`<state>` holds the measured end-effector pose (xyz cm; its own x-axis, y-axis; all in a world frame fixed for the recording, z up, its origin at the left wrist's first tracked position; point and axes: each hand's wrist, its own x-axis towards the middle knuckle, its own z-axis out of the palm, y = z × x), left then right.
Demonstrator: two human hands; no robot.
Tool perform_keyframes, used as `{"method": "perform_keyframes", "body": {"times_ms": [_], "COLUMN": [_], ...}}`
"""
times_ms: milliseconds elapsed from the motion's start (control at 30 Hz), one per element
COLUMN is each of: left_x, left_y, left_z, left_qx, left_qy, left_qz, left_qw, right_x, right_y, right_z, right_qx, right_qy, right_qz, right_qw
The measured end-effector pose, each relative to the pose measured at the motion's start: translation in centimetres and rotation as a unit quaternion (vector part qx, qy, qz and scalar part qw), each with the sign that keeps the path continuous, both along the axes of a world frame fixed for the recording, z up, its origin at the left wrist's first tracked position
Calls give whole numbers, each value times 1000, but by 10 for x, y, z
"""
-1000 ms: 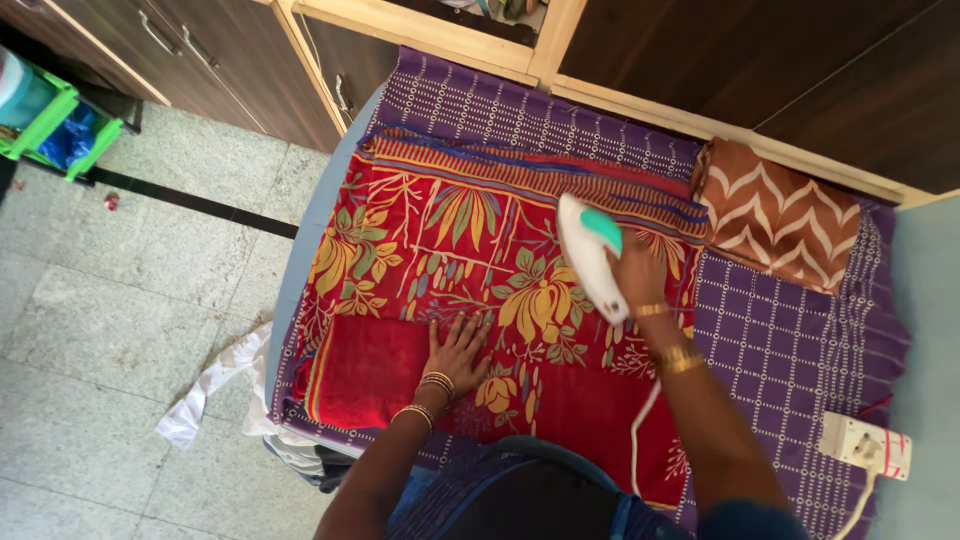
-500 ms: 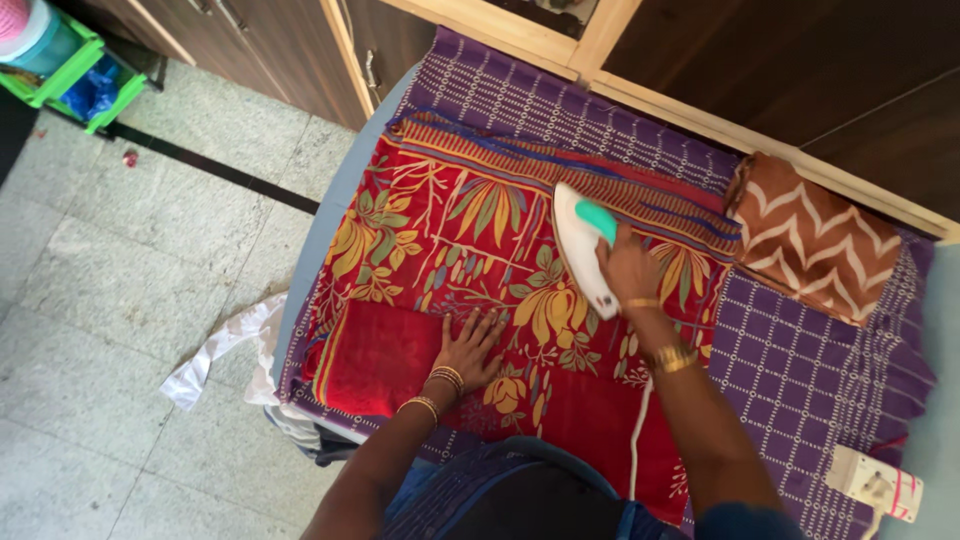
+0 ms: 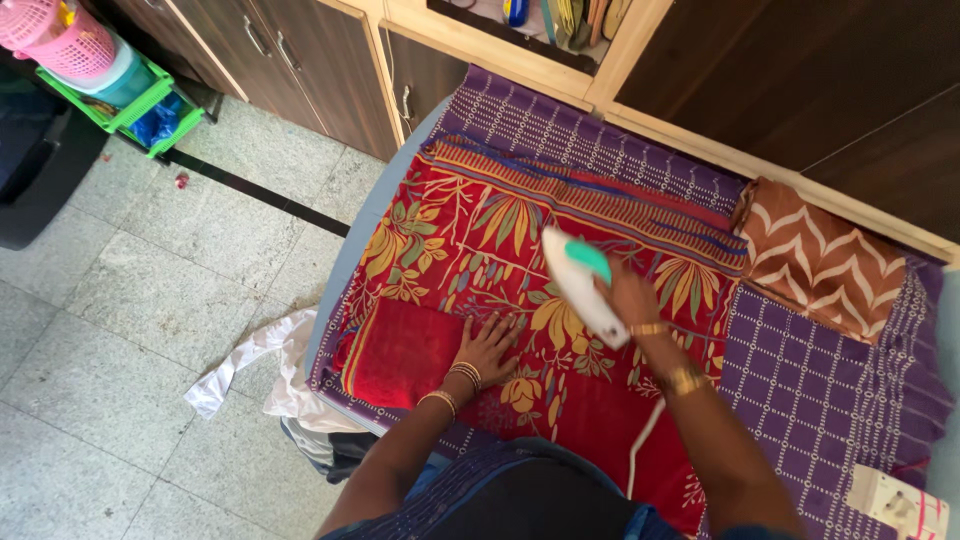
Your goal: The person spreads out a red floral cloth on an ironing board and presses it with an iron, folding the cloth several times and ironing the smaller sections until it is neatly folded.
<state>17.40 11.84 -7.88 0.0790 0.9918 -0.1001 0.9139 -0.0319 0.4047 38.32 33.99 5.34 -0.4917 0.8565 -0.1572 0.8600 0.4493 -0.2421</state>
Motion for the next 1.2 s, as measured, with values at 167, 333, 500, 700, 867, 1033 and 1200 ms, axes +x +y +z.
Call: {"method": "perform_keyframes", "body": {"times_ms": [167, 333, 500, 700, 867, 1033, 1200], "left_x": [-48, -86, -84, -79, -76, -74, -69], "left_y": [-19, -53, -56, -60, -56, -56, -61], "left_z": [3, 4, 3, 8, 14, 14, 9], "left_qx": [-46, -31, -23, -36, -45, -35, -34], "left_qy": [57, 99, 84, 80, 74, 69, 64], "left_qz": [136, 163, 159, 156, 150, 152, 154], "left_qw": [988, 981, 983, 984, 985, 985, 985], "right_x": [10, -22, -79, -129, -125, -95, -84], "right_y": [-51, -27, 31, 82, 76, 5, -35], "right_z": [-1, -24, -31, -18, -10, -9, -10], "right_qx": [-37, 118, 130, 96, 55, -22, 21], "right_qy": [24, 6, 26, 43, 52, -19, 27], "right_qz": [20, 35, -24, -25, -11, 25, 87], "right_qw": [999, 992, 991, 994, 997, 999, 996]}}
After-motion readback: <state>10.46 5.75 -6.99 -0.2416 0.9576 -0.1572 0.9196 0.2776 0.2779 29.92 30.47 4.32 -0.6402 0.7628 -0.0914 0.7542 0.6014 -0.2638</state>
